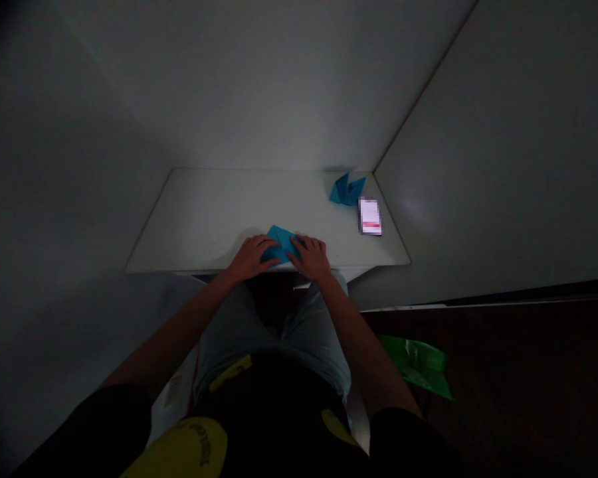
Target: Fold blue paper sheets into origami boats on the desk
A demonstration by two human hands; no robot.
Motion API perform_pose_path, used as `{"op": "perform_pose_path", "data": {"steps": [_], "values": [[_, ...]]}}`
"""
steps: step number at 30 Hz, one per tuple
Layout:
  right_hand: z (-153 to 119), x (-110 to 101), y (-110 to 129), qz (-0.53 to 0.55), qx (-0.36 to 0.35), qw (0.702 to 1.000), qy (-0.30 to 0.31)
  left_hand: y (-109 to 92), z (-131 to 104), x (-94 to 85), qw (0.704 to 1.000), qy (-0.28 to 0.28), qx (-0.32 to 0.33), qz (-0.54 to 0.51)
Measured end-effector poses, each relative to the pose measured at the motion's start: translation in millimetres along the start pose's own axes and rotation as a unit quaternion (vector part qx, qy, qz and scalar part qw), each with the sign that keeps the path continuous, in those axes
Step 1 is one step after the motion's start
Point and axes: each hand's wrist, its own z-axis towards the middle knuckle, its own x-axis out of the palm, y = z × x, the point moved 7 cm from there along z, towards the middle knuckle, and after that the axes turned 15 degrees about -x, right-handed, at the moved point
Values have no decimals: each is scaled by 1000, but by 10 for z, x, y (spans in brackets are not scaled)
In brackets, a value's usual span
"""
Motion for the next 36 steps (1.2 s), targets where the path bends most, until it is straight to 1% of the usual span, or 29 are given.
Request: {"op": "perform_pose_path", "data": {"steps": [2, 4, 7, 9, 15, 18, 24, 27, 30, 32, 34, 36], "values": [[-6, -1, 2, -8, 3, 1000, 9, 115, -123, -28, 1000, -11, -14, -7], [-22, 4, -17, -6, 3, 1000, 13, 232, -209, -46, 1000, -10, -16, -15], [-56, 17, -59, 12, -13, 1000, 15, 370, -256, -58, 999, -1, -13, -33], [-79, 23, -82, 29, -33, 999, 15, 419, -254, -60, 999, 2, -10, -46], [-113, 10, -135, 68, -71, 995, 0, 411, -243, -93, 995, -22, 18, -95], [-103, 16, -166, 82, -74, 994, -6, 412, -243, -107, 994, -30, 24, -106], [-55, -34, -217, 144, -71, 986, -49, 408, -272, -123, 992, -37, 21, -116], [-26, -59, -226, 169, -48, 983, -61, 437, -281, -133, 992, -33, -12, -121], [-13, -63, -255, 168, 0, 983, -70, 520, -259, -149, 987, -34, -83, -133], [-17, -62, -265, 155, 24, 985, -77, 555, -238, -174, 980, -45, -120, -151], [-29, -70, -262, 141, 35, 985, -91, 535, -220, -208, 977, -65, -131, -155], [-46, -85, -256, 119, 42, 986, -106, 465, -214, -234, 979, -89, -129, -132]]}}
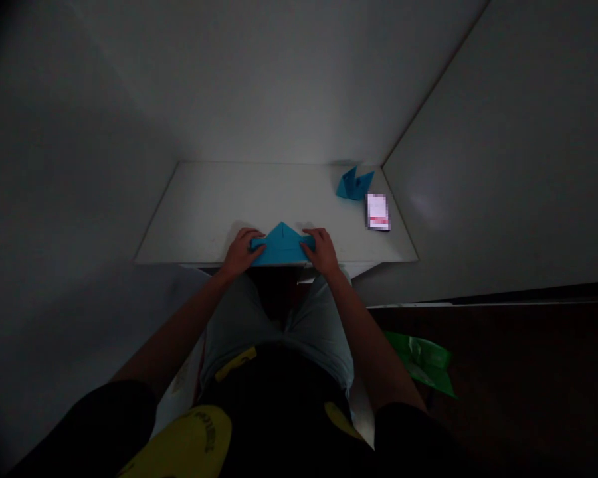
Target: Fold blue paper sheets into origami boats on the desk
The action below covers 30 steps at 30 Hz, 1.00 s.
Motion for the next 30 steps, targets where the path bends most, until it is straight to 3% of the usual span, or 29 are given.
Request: {"op": "perform_pose_path", "data": {"steps": [3, 7, 10, 16, 20, 24, 30], "values": [[-10, 13, 29, -43, -8, 999, 11, -159, -67, 80, 997, -16, 15, 70], [-10, 85, 102, -64, -43, 994, 73, -438, -243, 353, 986, 44, 82, 135], [-53, 73, 172, -72, -69, 990, 101, -525, -346, 450, 983, 55, 105, 144], [-279, 0, 294, -78, -130, 974, 165, -255, -494, 315, 982, 68, 89, 154], [-424, 2, 289, -52, -125, 974, 182, -82, -629, 175, 984, 81, 77, 141], [-382, -107, 211, -14, -66, 987, 145, -67, -589, 18, 993, 43, 37, 102], [35, -432, -50, 137, 38, 990, -19, -118, -78, -181, 996, 16, -47, -80]]}}
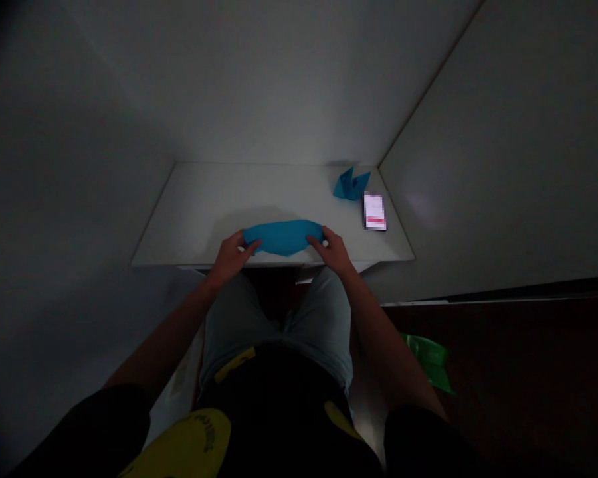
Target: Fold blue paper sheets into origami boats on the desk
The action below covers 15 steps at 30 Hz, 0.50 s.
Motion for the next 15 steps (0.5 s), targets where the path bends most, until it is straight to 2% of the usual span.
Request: {"op": "perform_pose_path", "data": {"steps": [2, 5, 8, 11, 13, 15], "values": [[120, -4, -101, 14, 10, 1000, -23, -10, 182, 5, 1000, -5, -12, -21], [179, 124, -300, -44, 42, 998, 2, 75, 369, 93, 998, -20, -48, 28], [134, 237, -401, -153, 48, 987, 22, 146, 401, 150, 990, -74, -44, 116], [72, 291, -311, -216, -8, 976, 27, 148, 317, 143, 982, -118, -4, 149], [22, 345, -207, -221, -55, 971, 67, 131, 238, 171, 982, -87, 37, 163], [-51, 377, -112, -216, -83, 966, 114, 119, 131, 212, 980, -24, 87, 177]]}}
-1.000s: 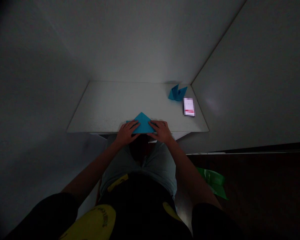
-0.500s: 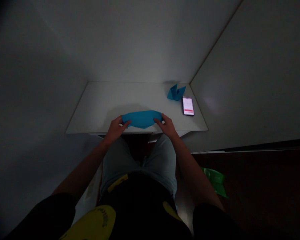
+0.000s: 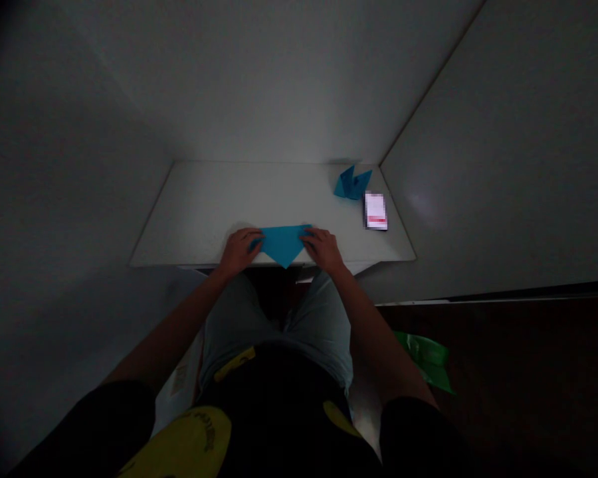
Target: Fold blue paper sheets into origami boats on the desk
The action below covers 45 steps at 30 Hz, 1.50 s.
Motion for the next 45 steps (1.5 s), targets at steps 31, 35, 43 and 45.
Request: {"op": "perform_pose_path", "data": {"steps": [31, 35, 43, 45], "values": [[-459, -191, -145, 146, -119, 981, 43, 202, -18, 22, 996, 83, -44, -7], [-407, -205, -92, 160, -109, 981, 34, 250, 8, 52, 995, 87, -47, -2], [-259, -109, -215, 128, -17, 992, -18, 286, 43, 71, 994, 88, -58, -8], [-259, -78, -295, 103, 1, 994, -39, 287, 53, 72, 994, 87, -63, -12]]}}
